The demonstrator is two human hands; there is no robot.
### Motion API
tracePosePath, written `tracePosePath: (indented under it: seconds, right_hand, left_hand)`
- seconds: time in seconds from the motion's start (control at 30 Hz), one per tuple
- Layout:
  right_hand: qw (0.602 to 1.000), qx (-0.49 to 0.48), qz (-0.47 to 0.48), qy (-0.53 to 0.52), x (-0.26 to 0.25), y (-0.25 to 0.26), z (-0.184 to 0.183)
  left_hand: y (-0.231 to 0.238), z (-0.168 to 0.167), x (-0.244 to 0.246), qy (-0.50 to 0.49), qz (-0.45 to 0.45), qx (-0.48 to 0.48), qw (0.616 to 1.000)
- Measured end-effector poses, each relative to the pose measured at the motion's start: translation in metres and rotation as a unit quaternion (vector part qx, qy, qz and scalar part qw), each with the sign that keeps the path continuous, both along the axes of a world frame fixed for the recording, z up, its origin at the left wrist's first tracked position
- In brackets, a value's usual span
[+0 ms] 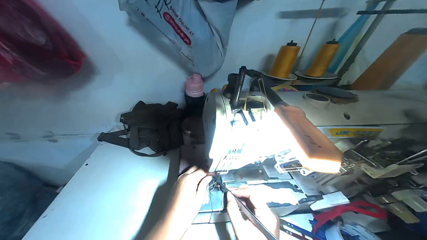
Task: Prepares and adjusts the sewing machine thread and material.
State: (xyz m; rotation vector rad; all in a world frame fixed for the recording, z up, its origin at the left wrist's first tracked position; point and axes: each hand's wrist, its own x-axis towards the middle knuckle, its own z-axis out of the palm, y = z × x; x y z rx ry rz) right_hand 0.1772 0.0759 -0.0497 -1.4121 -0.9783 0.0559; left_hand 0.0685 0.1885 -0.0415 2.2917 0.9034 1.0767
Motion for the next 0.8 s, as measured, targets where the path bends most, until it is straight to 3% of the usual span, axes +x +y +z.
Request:
tracePosePath:
  seconds: [0.8]
  right_hand:
    - [0.999, 0.012, 0.017, 0.027, 0.0008, 0.0019, 0.0024]
  left_hand:
    - [-0.0076, -0.0017, 0.0026, -0.023, 0.058, 0.026, 0.998]
